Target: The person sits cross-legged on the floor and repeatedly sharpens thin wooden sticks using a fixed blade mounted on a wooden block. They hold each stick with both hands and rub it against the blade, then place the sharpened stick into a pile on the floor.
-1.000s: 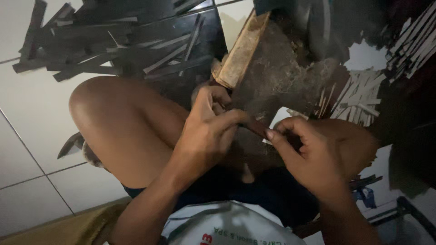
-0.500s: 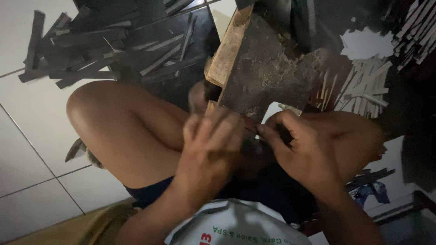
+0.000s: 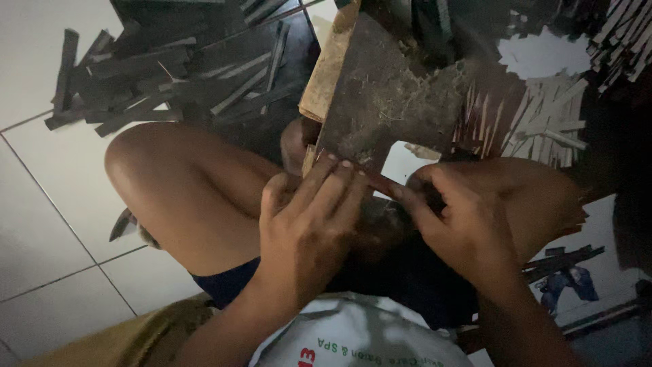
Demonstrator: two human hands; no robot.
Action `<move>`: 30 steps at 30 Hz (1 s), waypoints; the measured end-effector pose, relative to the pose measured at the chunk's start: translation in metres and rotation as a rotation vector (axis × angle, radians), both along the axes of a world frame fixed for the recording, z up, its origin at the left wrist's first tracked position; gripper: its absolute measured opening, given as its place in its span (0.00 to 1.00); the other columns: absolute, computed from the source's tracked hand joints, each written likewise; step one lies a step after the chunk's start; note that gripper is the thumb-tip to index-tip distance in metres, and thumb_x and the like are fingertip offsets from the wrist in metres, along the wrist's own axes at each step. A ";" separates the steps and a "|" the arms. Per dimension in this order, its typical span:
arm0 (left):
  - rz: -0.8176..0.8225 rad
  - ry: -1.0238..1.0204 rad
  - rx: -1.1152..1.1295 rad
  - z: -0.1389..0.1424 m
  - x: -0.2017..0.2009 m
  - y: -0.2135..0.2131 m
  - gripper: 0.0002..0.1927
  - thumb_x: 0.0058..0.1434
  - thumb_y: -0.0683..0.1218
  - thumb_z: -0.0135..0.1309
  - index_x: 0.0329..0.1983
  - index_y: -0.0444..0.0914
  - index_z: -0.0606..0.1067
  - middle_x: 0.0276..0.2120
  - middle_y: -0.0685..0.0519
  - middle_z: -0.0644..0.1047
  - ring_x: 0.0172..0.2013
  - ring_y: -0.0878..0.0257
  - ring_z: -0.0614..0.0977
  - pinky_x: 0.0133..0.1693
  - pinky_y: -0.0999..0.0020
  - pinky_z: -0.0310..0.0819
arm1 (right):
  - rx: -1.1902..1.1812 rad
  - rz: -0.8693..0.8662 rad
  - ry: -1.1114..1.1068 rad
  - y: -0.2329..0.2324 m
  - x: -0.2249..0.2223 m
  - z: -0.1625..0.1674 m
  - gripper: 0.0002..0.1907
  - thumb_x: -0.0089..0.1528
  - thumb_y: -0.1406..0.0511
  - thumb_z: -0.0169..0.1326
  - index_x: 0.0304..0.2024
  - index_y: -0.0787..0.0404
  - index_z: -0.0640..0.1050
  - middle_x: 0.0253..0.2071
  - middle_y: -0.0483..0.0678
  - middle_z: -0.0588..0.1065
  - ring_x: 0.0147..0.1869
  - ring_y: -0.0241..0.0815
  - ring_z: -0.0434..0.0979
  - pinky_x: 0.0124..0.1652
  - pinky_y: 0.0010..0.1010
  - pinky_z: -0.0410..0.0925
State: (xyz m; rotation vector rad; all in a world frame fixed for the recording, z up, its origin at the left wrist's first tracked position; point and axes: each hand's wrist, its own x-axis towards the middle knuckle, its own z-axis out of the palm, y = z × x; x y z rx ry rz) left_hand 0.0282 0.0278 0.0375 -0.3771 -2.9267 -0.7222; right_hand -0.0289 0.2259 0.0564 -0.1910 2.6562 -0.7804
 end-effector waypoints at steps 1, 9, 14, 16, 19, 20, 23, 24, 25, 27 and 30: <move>-0.006 0.001 0.040 0.001 0.000 0.000 0.31 0.56 0.58 0.61 0.58 0.38 0.77 0.58 0.50 0.77 0.63 0.57 0.75 0.56 0.51 0.61 | -0.006 -0.027 -0.022 0.001 0.002 0.002 0.12 0.62 0.60 0.61 0.37 0.63 0.79 0.32 0.51 0.80 0.30 0.41 0.81 0.27 0.32 0.70; -0.070 -0.014 0.032 0.000 0.005 0.000 0.41 0.48 0.62 0.65 0.61 0.37 0.74 0.59 0.49 0.72 0.65 0.54 0.70 0.58 0.49 0.61 | -0.178 -0.014 0.067 -0.003 0.010 -0.001 0.09 0.65 0.64 0.59 0.38 0.65 0.78 0.32 0.53 0.77 0.31 0.43 0.79 0.28 0.32 0.69; -0.093 -0.018 -0.013 0.001 0.006 0.006 0.42 0.47 0.59 0.67 0.64 0.38 0.74 0.60 0.52 0.72 0.65 0.57 0.70 0.57 0.52 0.63 | -0.172 0.014 0.122 0.000 0.012 -0.004 0.09 0.64 0.65 0.60 0.36 0.66 0.77 0.33 0.54 0.78 0.32 0.44 0.79 0.28 0.33 0.68; -0.070 -0.032 -0.029 0.001 0.005 0.010 0.41 0.45 0.61 0.65 0.62 0.39 0.75 0.59 0.52 0.73 0.63 0.57 0.71 0.53 0.52 0.64 | -0.177 0.041 0.160 0.005 0.013 -0.003 0.08 0.65 0.65 0.60 0.38 0.66 0.78 0.34 0.54 0.78 0.34 0.45 0.80 0.31 0.33 0.69; -0.039 0.021 -0.047 0.002 0.006 0.015 0.39 0.51 0.65 0.62 0.60 0.37 0.76 0.56 0.51 0.73 0.62 0.57 0.72 0.54 0.50 0.65 | -0.114 -0.010 0.039 0.017 0.013 0.000 0.08 0.64 0.65 0.59 0.40 0.65 0.79 0.35 0.53 0.79 0.35 0.43 0.81 0.31 0.32 0.70; -0.047 0.035 -0.066 0.001 0.005 0.016 0.38 0.53 0.66 0.61 0.59 0.36 0.76 0.56 0.51 0.74 0.62 0.57 0.73 0.54 0.51 0.65 | -0.088 -0.040 -0.020 0.020 0.012 0.000 0.08 0.63 0.65 0.59 0.40 0.65 0.79 0.35 0.53 0.79 0.35 0.42 0.81 0.30 0.31 0.70; -0.090 0.041 -0.088 0.000 0.004 0.020 0.35 0.57 0.64 0.58 0.57 0.34 0.76 0.55 0.49 0.75 0.61 0.55 0.75 0.55 0.54 0.66 | -0.160 -0.103 -0.050 0.025 0.012 -0.003 0.09 0.63 0.64 0.59 0.42 0.64 0.79 0.36 0.50 0.80 0.35 0.38 0.82 0.29 0.30 0.72; -0.111 0.031 -0.075 0.000 0.004 0.021 0.33 0.58 0.61 0.58 0.57 0.33 0.76 0.56 0.47 0.75 0.61 0.55 0.75 0.56 0.54 0.66 | -0.173 -0.086 -0.028 0.026 0.013 -0.004 0.09 0.63 0.64 0.59 0.42 0.64 0.79 0.36 0.51 0.80 0.35 0.38 0.82 0.30 0.30 0.72; -0.134 0.021 -0.061 0.000 0.003 0.023 0.31 0.59 0.58 0.57 0.57 0.32 0.75 0.57 0.46 0.75 0.61 0.55 0.76 0.56 0.55 0.66 | -0.185 -0.070 -0.005 0.027 0.013 -0.004 0.09 0.64 0.64 0.59 0.41 0.65 0.79 0.36 0.51 0.80 0.36 0.38 0.81 0.31 0.30 0.72; -0.138 -0.001 -0.149 -0.001 0.003 0.026 0.25 0.63 0.50 0.54 0.60 0.34 0.76 0.57 0.47 0.75 0.61 0.57 0.76 0.58 0.58 0.67 | -0.192 -0.081 -0.026 0.028 0.015 -0.005 0.09 0.64 0.64 0.59 0.41 0.65 0.79 0.35 0.51 0.80 0.35 0.38 0.81 0.31 0.30 0.72; -0.136 0.016 -0.123 0.001 0.005 0.027 0.24 0.63 0.46 0.51 0.63 0.38 0.76 0.55 0.46 0.74 0.59 0.54 0.76 0.57 0.57 0.67 | -0.194 -0.110 -0.080 0.030 0.015 -0.005 0.09 0.63 0.64 0.59 0.40 0.64 0.79 0.35 0.50 0.80 0.35 0.39 0.82 0.31 0.30 0.72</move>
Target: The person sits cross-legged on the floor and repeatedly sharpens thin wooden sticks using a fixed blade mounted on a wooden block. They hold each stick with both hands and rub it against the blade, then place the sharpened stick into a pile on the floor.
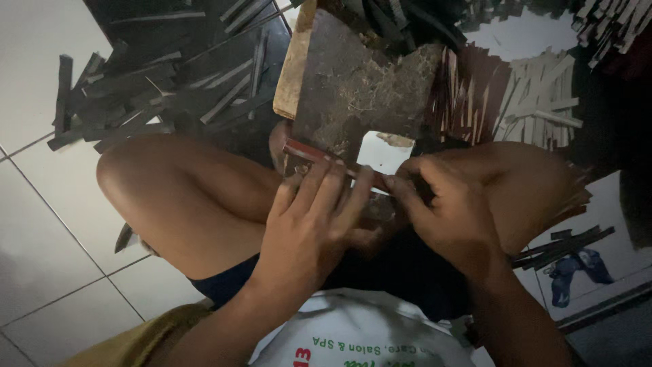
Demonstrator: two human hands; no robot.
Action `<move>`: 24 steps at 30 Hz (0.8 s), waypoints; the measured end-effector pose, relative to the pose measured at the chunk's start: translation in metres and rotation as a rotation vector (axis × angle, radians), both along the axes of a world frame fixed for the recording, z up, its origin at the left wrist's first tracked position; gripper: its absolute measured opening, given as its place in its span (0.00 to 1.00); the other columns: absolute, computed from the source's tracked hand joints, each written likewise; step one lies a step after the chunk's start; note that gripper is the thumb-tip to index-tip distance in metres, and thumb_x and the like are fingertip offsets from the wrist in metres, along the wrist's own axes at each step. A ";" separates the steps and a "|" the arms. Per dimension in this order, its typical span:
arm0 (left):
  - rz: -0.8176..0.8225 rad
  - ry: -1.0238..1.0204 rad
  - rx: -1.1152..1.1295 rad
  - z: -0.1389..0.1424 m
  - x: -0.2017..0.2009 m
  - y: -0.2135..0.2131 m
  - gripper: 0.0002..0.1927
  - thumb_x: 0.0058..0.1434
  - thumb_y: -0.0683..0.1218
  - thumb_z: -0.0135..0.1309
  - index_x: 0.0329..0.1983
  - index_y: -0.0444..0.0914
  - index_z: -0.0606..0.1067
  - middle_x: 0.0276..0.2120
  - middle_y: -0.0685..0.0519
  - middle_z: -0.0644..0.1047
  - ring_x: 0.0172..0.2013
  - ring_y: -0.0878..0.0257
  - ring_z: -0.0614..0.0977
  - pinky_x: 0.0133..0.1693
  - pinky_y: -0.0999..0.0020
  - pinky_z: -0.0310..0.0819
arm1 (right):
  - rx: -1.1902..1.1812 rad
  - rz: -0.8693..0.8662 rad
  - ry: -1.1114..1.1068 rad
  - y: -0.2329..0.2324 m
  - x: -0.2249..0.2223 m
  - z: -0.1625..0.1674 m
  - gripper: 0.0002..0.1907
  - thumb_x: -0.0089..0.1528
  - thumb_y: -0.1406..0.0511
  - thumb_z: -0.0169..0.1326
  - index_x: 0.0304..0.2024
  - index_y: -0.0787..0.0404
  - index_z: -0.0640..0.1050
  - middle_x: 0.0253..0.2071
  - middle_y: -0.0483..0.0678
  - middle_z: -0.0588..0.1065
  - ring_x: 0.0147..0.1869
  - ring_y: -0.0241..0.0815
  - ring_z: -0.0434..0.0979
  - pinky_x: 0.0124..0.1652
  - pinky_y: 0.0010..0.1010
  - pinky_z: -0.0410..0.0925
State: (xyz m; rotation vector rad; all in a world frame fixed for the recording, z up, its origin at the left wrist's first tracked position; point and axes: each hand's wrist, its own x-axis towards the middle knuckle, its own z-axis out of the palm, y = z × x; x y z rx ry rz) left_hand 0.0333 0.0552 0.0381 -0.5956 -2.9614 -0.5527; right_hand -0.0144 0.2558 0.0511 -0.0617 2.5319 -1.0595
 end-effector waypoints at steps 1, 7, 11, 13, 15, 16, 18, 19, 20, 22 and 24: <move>0.002 0.008 0.037 0.001 0.002 0.001 0.25 0.62 0.46 0.51 0.63 0.39 0.76 0.54 0.45 0.74 0.59 0.52 0.76 0.56 0.55 0.66 | -0.004 0.021 0.024 0.000 -0.001 0.000 0.09 0.63 0.64 0.59 0.40 0.64 0.79 0.35 0.50 0.80 0.36 0.38 0.82 0.31 0.29 0.72; 0.039 0.012 0.020 -0.001 0.005 0.010 0.23 0.64 0.48 0.51 0.62 0.41 0.75 0.56 0.45 0.73 0.61 0.53 0.74 0.57 0.54 0.65 | 0.020 0.066 0.147 0.001 0.003 -0.003 0.08 0.62 0.66 0.62 0.38 0.66 0.79 0.36 0.52 0.80 0.38 0.43 0.82 0.36 0.33 0.72; 0.026 0.023 0.004 -0.002 0.005 0.012 0.24 0.64 0.50 0.52 0.63 0.39 0.75 0.59 0.45 0.72 0.62 0.54 0.73 0.59 0.53 0.65 | 0.005 0.086 0.282 0.002 0.009 -0.007 0.07 0.63 0.67 0.62 0.38 0.66 0.79 0.37 0.54 0.79 0.40 0.46 0.82 0.39 0.35 0.72; -0.051 0.000 0.025 -0.003 0.005 0.013 0.27 0.66 0.51 0.53 0.65 0.33 0.74 0.60 0.47 0.72 0.64 0.56 0.73 0.60 0.56 0.65 | 0.020 0.079 0.265 0.003 0.012 -0.008 0.07 0.63 0.68 0.62 0.40 0.66 0.80 0.37 0.54 0.79 0.39 0.46 0.82 0.38 0.36 0.72; -0.056 -0.025 0.099 -0.003 0.005 0.014 0.29 0.64 0.53 0.54 0.65 0.32 0.73 0.60 0.46 0.72 0.63 0.54 0.73 0.59 0.56 0.65 | 0.030 0.068 0.279 0.004 0.016 -0.009 0.07 0.63 0.69 0.62 0.41 0.66 0.80 0.37 0.55 0.79 0.39 0.46 0.82 0.38 0.36 0.72; -0.059 -0.038 0.136 -0.003 0.005 0.015 0.31 0.64 0.55 0.54 0.65 0.32 0.73 0.60 0.45 0.72 0.63 0.54 0.73 0.58 0.56 0.64 | 0.033 0.061 0.301 0.004 0.017 -0.010 0.07 0.63 0.68 0.62 0.41 0.66 0.80 0.38 0.55 0.79 0.40 0.46 0.82 0.39 0.35 0.72; -0.028 -0.009 0.068 -0.002 0.007 0.015 0.27 0.63 0.51 0.53 0.63 0.36 0.73 0.59 0.48 0.72 0.62 0.57 0.73 0.58 0.56 0.64 | -0.015 0.009 0.239 0.007 0.019 -0.010 0.08 0.63 0.69 0.61 0.44 0.66 0.80 0.40 0.54 0.79 0.42 0.44 0.82 0.38 0.32 0.74; -0.010 0.007 0.036 -0.001 0.008 0.015 0.25 0.63 0.49 0.53 0.63 0.38 0.74 0.59 0.50 0.72 0.62 0.59 0.74 0.58 0.56 0.63 | -0.066 -0.031 0.158 0.010 0.019 -0.009 0.09 0.63 0.69 0.59 0.46 0.66 0.80 0.42 0.53 0.79 0.42 0.42 0.83 0.36 0.30 0.75; -0.017 0.001 0.029 -0.001 0.009 0.014 0.25 0.64 0.49 0.53 0.63 0.38 0.74 0.59 0.50 0.72 0.62 0.59 0.74 0.58 0.57 0.63 | -0.117 -0.068 0.080 0.013 0.018 -0.008 0.11 0.63 0.69 0.58 0.48 0.65 0.80 0.44 0.53 0.79 0.43 0.40 0.83 0.35 0.28 0.76; -0.029 -0.005 0.011 0.000 0.009 0.011 0.25 0.65 0.48 0.53 0.64 0.37 0.74 0.60 0.50 0.72 0.62 0.60 0.74 0.58 0.58 0.64 | -0.165 -0.018 0.085 0.018 0.018 -0.007 0.11 0.64 0.70 0.58 0.49 0.65 0.80 0.44 0.52 0.80 0.44 0.40 0.83 0.38 0.28 0.76; -0.015 0.012 -0.033 0.000 0.010 0.010 0.25 0.64 0.48 0.53 0.64 0.37 0.74 0.61 0.50 0.72 0.63 0.60 0.74 0.59 0.59 0.64 | -0.169 -0.003 0.089 0.018 0.018 -0.008 0.11 0.65 0.70 0.58 0.50 0.64 0.81 0.43 0.52 0.80 0.44 0.39 0.84 0.38 0.27 0.77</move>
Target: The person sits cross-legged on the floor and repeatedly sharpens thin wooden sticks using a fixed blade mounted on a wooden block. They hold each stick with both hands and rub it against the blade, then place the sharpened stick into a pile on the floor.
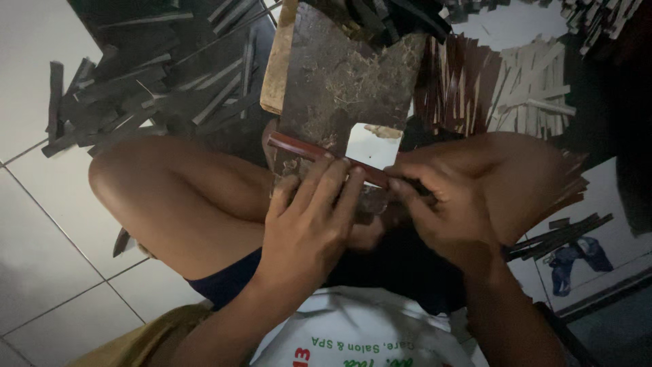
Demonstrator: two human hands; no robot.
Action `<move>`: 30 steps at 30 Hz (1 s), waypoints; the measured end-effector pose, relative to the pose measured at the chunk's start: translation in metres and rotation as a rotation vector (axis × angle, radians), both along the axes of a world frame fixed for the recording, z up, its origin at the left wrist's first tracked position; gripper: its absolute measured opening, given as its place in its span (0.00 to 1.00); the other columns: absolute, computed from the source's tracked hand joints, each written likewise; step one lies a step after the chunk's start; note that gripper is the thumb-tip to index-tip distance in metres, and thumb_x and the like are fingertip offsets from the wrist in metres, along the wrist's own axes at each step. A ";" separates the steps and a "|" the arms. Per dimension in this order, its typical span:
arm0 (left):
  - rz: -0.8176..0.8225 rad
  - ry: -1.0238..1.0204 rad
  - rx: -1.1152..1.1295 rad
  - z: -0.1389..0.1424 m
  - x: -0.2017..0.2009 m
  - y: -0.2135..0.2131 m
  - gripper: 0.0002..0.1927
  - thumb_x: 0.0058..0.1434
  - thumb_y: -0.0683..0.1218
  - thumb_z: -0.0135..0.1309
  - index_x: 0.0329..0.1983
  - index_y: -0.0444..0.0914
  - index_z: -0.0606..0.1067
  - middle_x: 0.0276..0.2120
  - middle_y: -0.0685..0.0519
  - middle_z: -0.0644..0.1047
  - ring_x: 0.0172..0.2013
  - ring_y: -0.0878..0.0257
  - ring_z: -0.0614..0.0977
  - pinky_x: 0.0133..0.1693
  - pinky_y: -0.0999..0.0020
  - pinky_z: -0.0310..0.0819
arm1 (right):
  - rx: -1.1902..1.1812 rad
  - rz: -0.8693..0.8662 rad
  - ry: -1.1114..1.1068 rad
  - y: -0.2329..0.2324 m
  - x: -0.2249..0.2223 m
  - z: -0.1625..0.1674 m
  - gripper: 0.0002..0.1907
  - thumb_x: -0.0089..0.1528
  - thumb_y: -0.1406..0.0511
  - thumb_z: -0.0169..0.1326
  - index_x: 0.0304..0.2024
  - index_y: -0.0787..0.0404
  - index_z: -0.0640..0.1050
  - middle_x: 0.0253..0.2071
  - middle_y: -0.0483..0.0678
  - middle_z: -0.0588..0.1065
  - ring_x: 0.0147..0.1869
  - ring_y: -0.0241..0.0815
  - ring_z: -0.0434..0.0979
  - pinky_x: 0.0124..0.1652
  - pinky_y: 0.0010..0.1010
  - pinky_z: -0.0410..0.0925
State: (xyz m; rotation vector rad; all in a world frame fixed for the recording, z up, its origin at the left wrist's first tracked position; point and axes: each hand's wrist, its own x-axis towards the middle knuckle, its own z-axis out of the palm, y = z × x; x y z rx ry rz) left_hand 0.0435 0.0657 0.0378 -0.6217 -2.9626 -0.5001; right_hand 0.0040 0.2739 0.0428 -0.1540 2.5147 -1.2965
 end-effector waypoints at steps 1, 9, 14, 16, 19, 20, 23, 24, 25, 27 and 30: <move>0.003 0.007 -0.021 -0.001 0.000 0.000 0.25 0.64 0.47 0.53 0.64 0.36 0.74 0.61 0.50 0.72 0.64 0.60 0.74 0.60 0.59 0.64 | 0.023 -0.012 0.002 -0.001 0.001 -0.001 0.11 0.65 0.70 0.58 0.50 0.64 0.81 0.43 0.52 0.80 0.43 0.39 0.84 0.37 0.26 0.77; -0.021 -0.001 0.023 -0.011 0.000 0.008 0.25 0.66 0.51 0.53 0.66 0.41 0.74 0.61 0.51 0.72 0.64 0.56 0.72 0.60 0.56 0.65 | 0.166 0.030 0.151 -0.004 0.004 -0.003 0.11 0.63 0.69 0.61 0.49 0.63 0.83 0.39 0.52 0.81 0.41 0.40 0.84 0.38 0.28 0.75; -0.007 -0.006 0.083 -0.010 0.000 0.011 0.26 0.66 0.55 0.54 0.64 0.39 0.74 0.61 0.48 0.72 0.63 0.53 0.74 0.59 0.54 0.65 | 0.109 0.040 0.004 0.004 0.002 -0.003 0.12 0.64 0.69 0.59 0.51 0.63 0.82 0.39 0.50 0.82 0.41 0.38 0.85 0.37 0.26 0.75; -0.015 -0.019 0.090 -0.011 0.000 0.011 0.25 0.67 0.54 0.54 0.64 0.40 0.74 0.61 0.48 0.73 0.63 0.53 0.75 0.59 0.55 0.66 | 0.066 -0.002 0.002 0.004 0.006 -0.004 0.13 0.64 0.70 0.59 0.52 0.64 0.82 0.41 0.51 0.82 0.43 0.38 0.85 0.39 0.26 0.76; -0.048 0.018 0.066 -0.012 0.000 0.011 0.24 0.67 0.52 0.53 0.65 0.44 0.74 0.60 0.47 0.73 0.62 0.51 0.75 0.59 0.54 0.66 | 0.013 0.026 0.100 0.007 0.009 -0.008 0.14 0.64 0.71 0.58 0.53 0.65 0.81 0.43 0.52 0.82 0.46 0.38 0.85 0.43 0.26 0.76; -0.047 0.023 0.033 -0.012 0.000 0.011 0.24 0.66 0.51 0.53 0.65 0.45 0.74 0.60 0.47 0.73 0.62 0.52 0.75 0.59 0.54 0.66 | -0.003 0.051 0.147 0.009 0.009 -0.010 0.14 0.64 0.72 0.58 0.53 0.66 0.81 0.44 0.52 0.81 0.47 0.39 0.84 0.44 0.26 0.76; -0.036 0.028 -0.011 -0.013 0.003 0.013 0.24 0.65 0.48 0.52 0.66 0.47 0.73 0.60 0.48 0.74 0.63 0.52 0.75 0.59 0.54 0.66 | 0.070 0.053 0.114 0.014 0.011 -0.013 0.14 0.64 0.70 0.58 0.53 0.64 0.82 0.41 0.52 0.82 0.42 0.37 0.84 0.39 0.25 0.75; -0.029 0.027 0.013 -0.012 0.004 0.014 0.24 0.66 0.48 0.51 0.67 0.46 0.73 0.61 0.48 0.73 0.64 0.52 0.75 0.59 0.54 0.66 | 0.082 0.035 0.102 0.016 0.011 -0.014 0.13 0.65 0.70 0.58 0.52 0.64 0.82 0.41 0.52 0.82 0.43 0.38 0.84 0.40 0.26 0.75; -0.020 0.025 0.037 -0.012 0.004 0.014 0.24 0.66 0.48 0.51 0.67 0.45 0.72 0.61 0.48 0.73 0.64 0.51 0.75 0.59 0.53 0.66 | 0.095 0.019 0.089 0.019 0.010 -0.015 0.12 0.66 0.69 0.57 0.51 0.64 0.82 0.42 0.51 0.83 0.44 0.39 0.83 0.41 0.27 0.74; -0.015 0.022 0.019 -0.012 0.005 0.015 0.25 0.65 0.48 0.52 0.67 0.45 0.72 0.60 0.48 0.73 0.63 0.51 0.75 0.58 0.51 0.66 | 0.091 -0.023 0.086 0.026 0.008 -0.015 0.11 0.68 0.69 0.56 0.51 0.65 0.81 0.43 0.52 0.82 0.45 0.39 0.82 0.43 0.28 0.74; -0.020 0.032 0.019 -0.012 0.005 0.016 0.26 0.64 0.48 0.52 0.67 0.46 0.72 0.61 0.48 0.72 0.63 0.51 0.75 0.57 0.51 0.66 | -0.037 -0.104 -0.036 0.031 0.006 -0.021 0.11 0.68 0.67 0.54 0.52 0.66 0.78 0.44 0.51 0.80 0.46 0.37 0.81 0.43 0.28 0.74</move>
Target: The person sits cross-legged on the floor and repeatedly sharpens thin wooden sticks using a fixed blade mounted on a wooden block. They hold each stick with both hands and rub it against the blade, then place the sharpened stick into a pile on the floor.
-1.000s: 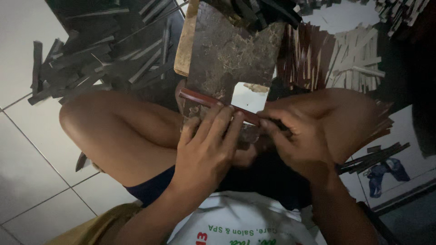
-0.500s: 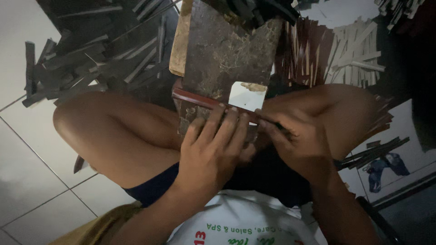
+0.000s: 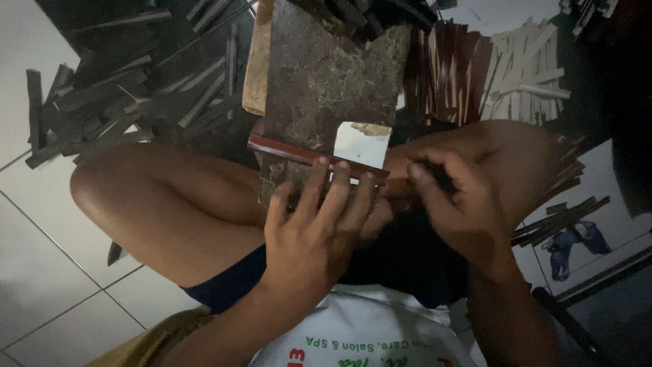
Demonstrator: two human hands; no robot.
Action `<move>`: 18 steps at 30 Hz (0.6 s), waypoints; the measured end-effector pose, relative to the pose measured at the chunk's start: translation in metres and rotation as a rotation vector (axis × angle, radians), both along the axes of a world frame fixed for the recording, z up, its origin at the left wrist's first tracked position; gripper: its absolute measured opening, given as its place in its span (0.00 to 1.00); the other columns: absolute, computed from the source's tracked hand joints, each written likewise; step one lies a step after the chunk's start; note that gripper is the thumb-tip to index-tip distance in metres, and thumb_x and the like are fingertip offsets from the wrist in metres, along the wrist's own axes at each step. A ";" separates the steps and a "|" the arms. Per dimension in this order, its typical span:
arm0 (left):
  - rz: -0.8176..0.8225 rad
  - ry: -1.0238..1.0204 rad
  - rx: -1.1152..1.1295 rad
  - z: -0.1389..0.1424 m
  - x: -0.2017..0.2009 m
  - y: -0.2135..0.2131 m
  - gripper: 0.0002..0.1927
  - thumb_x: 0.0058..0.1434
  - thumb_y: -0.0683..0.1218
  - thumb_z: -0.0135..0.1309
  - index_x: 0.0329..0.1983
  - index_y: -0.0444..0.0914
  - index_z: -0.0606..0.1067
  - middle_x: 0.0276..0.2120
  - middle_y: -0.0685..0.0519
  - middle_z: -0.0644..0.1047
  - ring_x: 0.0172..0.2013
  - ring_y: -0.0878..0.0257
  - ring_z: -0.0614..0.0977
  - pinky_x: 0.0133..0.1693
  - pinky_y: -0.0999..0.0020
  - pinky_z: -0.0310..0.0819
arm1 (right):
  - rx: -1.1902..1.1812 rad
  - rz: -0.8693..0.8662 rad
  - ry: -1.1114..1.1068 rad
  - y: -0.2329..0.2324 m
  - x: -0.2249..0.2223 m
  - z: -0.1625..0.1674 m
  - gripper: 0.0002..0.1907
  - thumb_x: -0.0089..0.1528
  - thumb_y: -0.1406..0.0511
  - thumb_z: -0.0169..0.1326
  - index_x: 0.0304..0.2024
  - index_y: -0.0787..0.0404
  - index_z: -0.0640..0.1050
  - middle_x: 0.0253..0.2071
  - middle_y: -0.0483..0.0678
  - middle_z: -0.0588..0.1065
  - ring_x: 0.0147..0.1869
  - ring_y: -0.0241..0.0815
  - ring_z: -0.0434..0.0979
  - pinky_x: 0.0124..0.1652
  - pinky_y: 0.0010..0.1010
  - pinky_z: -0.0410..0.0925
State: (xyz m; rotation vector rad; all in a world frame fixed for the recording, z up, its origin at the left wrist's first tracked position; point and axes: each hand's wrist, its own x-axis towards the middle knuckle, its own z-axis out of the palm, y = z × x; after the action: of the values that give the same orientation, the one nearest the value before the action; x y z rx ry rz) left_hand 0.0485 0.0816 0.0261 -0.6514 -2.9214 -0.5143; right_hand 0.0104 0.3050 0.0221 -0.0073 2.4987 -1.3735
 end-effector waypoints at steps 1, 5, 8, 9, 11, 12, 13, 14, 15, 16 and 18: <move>-0.006 0.006 0.006 0.000 0.000 0.000 0.27 0.63 0.47 0.52 0.68 0.46 0.72 0.61 0.48 0.72 0.64 0.51 0.74 0.57 0.51 0.66 | -0.097 -0.029 -0.135 -0.001 -0.001 -0.004 0.11 0.68 0.66 0.53 0.51 0.65 0.78 0.43 0.49 0.80 0.45 0.35 0.81 0.42 0.27 0.74; -0.004 -0.008 0.030 0.000 -0.002 -0.001 0.26 0.63 0.50 0.53 0.67 0.46 0.72 0.61 0.48 0.73 0.62 0.52 0.74 0.55 0.48 0.65 | -0.377 -0.111 -0.278 -0.013 0.001 -0.025 0.12 0.68 0.67 0.56 0.52 0.66 0.73 0.43 0.47 0.76 0.46 0.34 0.75 0.45 0.26 0.71; 0.021 -0.019 0.080 -0.002 -0.004 -0.005 0.25 0.64 0.50 0.54 0.66 0.45 0.74 0.61 0.52 0.74 0.63 0.56 0.75 0.55 0.47 0.65 | -0.248 -0.086 -0.295 -0.016 -0.003 -0.034 0.14 0.65 0.66 0.56 0.50 0.62 0.70 0.41 0.42 0.74 0.45 0.30 0.76 0.42 0.22 0.73; 0.028 -0.025 0.074 -0.004 -0.005 -0.007 0.25 0.63 0.50 0.54 0.65 0.45 0.75 0.60 0.54 0.75 0.63 0.59 0.76 0.55 0.46 0.64 | -0.260 -0.103 -0.295 -0.018 -0.002 -0.035 0.14 0.65 0.66 0.58 0.50 0.63 0.70 0.40 0.43 0.72 0.43 0.31 0.72 0.41 0.23 0.70; 0.041 -0.018 0.059 -0.005 -0.005 -0.008 0.24 0.63 0.51 0.55 0.63 0.44 0.76 0.60 0.56 0.77 0.62 0.61 0.76 0.54 0.45 0.64 | -0.284 -0.137 -0.299 -0.020 -0.002 -0.035 0.13 0.66 0.68 0.60 0.49 0.64 0.70 0.38 0.44 0.68 0.40 0.32 0.65 0.39 0.23 0.65; 0.046 -0.003 0.051 -0.005 -0.005 -0.008 0.24 0.63 0.51 0.56 0.63 0.44 0.77 0.59 0.55 0.77 0.62 0.60 0.76 0.54 0.45 0.65 | -0.242 -0.121 -0.303 -0.020 -0.002 -0.034 0.13 0.66 0.67 0.59 0.49 0.64 0.70 0.37 0.43 0.68 0.39 0.32 0.66 0.39 0.24 0.65; 0.050 0.014 0.043 -0.004 -0.005 -0.007 0.24 0.63 0.52 0.56 0.63 0.43 0.77 0.59 0.55 0.78 0.62 0.59 0.76 0.54 0.45 0.65 | -0.202 -0.105 -0.304 -0.021 -0.002 -0.033 0.13 0.66 0.67 0.59 0.48 0.63 0.70 0.37 0.43 0.69 0.39 0.32 0.66 0.38 0.24 0.66; 0.054 0.011 0.045 -0.003 -0.004 -0.006 0.24 0.63 0.53 0.57 0.62 0.43 0.77 0.58 0.55 0.78 0.61 0.59 0.76 0.53 0.45 0.65 | -0.162 -0.089 -0.300 -0.020 -0.002 -0.032 0.13 0.65 0.66 0.58 0.48 0.62 0.70 0.37 0.43 0.69 0.39 0.32 0.67 0.37 0.24 0.66; 0.054 0.016 0.048 -0.002 -0.005 -0.005 0.24 0.63 0.54 0.57 0.61 0.43 0.77 0.58 0.55 0.78 0.60 0.59 0.76 0.53 0.44 0.65 | -0.214 -0.069 -0.259 -0.020 -0.002 -0.032 0.12 0.66 0.66 0.58 0.48 0.62 0.70 0.38 0.42 0.70 0.40 0.31 0.68 0.39 0.24 0.67; 0.054 0.026 0.054 0.000 -0.005 -0.004 0.24 0.62 0.56 0.58 0.60 0.43 0.78 0.57 0.55 0.78 0.59 0.59 0.76 0.52 0.44 0.65 | -0.265 -0.047 -0.212 -0.019 -0.003 -0.033 0.12 0.67 0.66 0.58 0.49 0.62 0.70 0.39 0.42 0.70 0.42 0.30 0.69 0.40 0.23 0.68; 0.070 0.068 0.078 0.004 -0.004 -0.004 0.22 0.61 0.51 0.59 0.59 0.45 0.78 0.56 0.57 0.78 0.59 0.61 0.77 0.52 0.45 0.65 | -0.339 -0.016 -0.172 -0.016 -0.003 -0.032 0.12 0.68 0.66 0.57 0.50 0.63 0.70 0.41 0.41 0.71 0.45 0.30 0.71 0.43 0.23 0.69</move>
State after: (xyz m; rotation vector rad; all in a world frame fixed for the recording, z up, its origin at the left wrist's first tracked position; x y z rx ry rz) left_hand 0.0441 0.0778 0.0296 -0.5444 -2.8331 -0.5827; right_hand 0.0072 0.2889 -0.0095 0.0575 2.1077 -1.7101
